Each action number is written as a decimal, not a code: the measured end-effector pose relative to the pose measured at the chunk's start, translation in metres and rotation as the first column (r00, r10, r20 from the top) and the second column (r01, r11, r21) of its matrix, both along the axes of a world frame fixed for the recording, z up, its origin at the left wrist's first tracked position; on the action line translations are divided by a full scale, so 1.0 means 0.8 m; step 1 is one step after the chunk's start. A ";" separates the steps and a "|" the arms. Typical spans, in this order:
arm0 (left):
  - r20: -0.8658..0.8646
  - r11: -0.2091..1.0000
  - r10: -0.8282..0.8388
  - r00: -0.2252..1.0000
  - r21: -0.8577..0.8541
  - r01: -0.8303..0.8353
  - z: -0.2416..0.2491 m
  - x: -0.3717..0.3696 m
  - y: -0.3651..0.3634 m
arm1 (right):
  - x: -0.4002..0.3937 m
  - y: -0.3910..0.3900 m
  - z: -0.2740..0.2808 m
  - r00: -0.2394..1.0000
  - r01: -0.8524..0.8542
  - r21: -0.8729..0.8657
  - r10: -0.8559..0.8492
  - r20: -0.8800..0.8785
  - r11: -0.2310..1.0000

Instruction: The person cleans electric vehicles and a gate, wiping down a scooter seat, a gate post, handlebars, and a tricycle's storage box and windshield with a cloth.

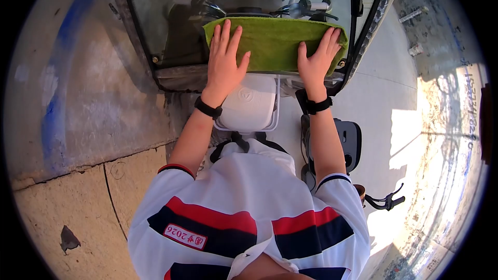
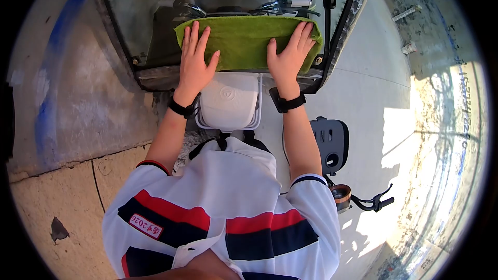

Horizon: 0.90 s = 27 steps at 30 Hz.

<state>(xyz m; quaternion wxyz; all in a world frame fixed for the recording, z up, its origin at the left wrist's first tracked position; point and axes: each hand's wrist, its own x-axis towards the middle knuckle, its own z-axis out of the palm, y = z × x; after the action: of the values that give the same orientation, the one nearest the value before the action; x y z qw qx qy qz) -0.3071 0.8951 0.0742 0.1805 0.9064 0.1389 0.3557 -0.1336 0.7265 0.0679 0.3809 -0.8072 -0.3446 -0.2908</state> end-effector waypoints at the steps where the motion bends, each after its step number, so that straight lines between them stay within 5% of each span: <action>1: 0.017 1.000 0.020 1.000 -0.008 -0.020 0.001 -0.003 0.006 | -0.002 0.008 0.006 1.000 -0.025 -0.009 0.025 0.009 1.000; 27: 0.045 0.967 0.250 0.967 -0.050 -0.248 -0.035 -0.127 0.113 | -0.117 0.086 0.008 0.934 -0.336 -0.271 0.356 0.026 0.902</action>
<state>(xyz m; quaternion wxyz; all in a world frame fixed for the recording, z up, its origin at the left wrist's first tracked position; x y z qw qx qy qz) -0.4085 0.9851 0.0459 0.1576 0.8683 0.2549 0.3953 -0.2271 0.7951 0.0739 0.3031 -0.7647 -0.5321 -0.2005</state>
